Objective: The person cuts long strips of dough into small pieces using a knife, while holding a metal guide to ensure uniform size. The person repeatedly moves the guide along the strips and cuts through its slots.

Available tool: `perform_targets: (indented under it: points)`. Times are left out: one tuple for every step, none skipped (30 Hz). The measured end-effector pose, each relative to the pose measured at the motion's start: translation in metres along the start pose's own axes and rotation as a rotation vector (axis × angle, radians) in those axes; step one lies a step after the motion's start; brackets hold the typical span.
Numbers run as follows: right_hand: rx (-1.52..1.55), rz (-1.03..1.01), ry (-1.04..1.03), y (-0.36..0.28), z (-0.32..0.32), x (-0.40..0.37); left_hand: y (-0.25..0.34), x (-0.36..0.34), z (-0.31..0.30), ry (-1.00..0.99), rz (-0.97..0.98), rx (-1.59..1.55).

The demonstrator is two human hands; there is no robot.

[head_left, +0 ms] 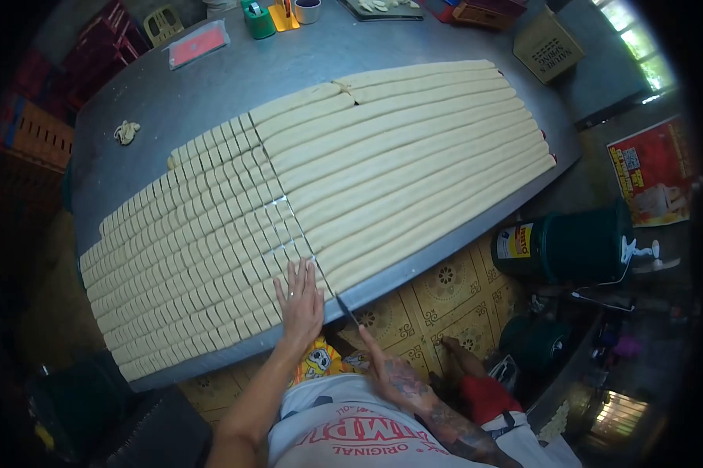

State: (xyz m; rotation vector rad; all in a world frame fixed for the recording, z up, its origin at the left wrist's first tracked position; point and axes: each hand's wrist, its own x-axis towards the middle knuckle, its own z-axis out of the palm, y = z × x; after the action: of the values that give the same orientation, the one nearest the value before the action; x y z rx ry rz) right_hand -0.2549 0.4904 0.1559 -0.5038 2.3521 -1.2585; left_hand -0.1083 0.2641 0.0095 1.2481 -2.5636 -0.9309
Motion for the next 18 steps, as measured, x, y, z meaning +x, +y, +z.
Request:
perform_targets:
  points:
    - [-0.104, -0.053, -0.193, -0.016, 0.016, 0.012, -0.002, 0.005, -0.007, 0.004, 0.000, 0.001]
    - [-0.274, -0.145, -0.480, -0.032, 0.041, 0.029, -0.006, 0.012, -0.014, 0.044, 0.008, -0.061]
    - [-0.352, -0.190, -0.658, -0.049, 0.068, 0.052, -0.012, 0.023, -0.021, 0.081, 0.017, -0.122]
    - [-0.317, -0.162, -0.665, -0.065, 0.088, 0.075, -0.019, 0.043, -0.028, 0.125, -0.004, -0.142]
    - [-0.283, -0.137, -0.672, -0.082, 0.109, 0.103, -0.028, 0.069, -0.038, 0.127, -0.004, -0.142]
    - [-0.284, -0.137, -0.674, -0.089, 0.131, 0.128, -0.038, 0.098, -0.051, 0.154, -0.015, -0.116]
    - [-0.295, -0.212, -0.656, -0.088, 0.157, 0.152, -0.049, 0.127, -0.064, 0.179, -0.026, -0.091]
    - [-0.305, -0.291, -0.637, -0.090, 0.182, 0.177, -0.062, 0.161, -0.076, 0.182, -0.026, -0.092]
    - [-0.307, -0.293, -0.638, -0.098, 0.205, 0.201, -0.074, 0.196, -0.088, 0.232, -0.020, -0.085]
    - [-0.354, -0.351, -0.626, -0.108, 0.228, 0.223, -0.085, 0.229, -0.101, 0.282, -0.016, -0.076]
    - [-0.400, -0.414, -0.613, -0.119, 0.252, 0.247, -0.092, 0.263, -0.114, 0.287, -0.019, -0.076]
    - [-0.420, -0.487, -0.592, -0.129, 0.273, 0.269, -0.099, 0.292, -0.128, 0.299, -0.009, -0.022]
    - [-0.440, -0.557, -0.572, -0.138, 0.293, 0.288, -0.107, 0.315, -0.137, 0.306, 0.000, 0.032]
    - [-0.441, -0.551, -0.579, -0.149, 0.308, 0.303, -0.118, 0.334, -0.140, 0.300, -0.007, 0.031]
    - [-0.450, -0.570, -0.577, -0.158, 0.320, 0.317, -0.128, 0.351, -0.143, 0.269, -0.001, 0.077]
    - [-0.460, -0.588, -0.574, -0.167, 0.331, 0.327, -0.136, 0.361, -0.143, 0.237, 0.007, 0.123]
    - [-0.463, -0.583, -0.578, -0.173, 0.342, 0.336, -0.139, 0.366, -0.144, 0.232, 0.004, 0.120]
    - [-0.495, -0.573, -0.597, -0.179, 0.352, 0.344, -0.140, 0.368, -0.144, 0.212, 0.000, 0.160]
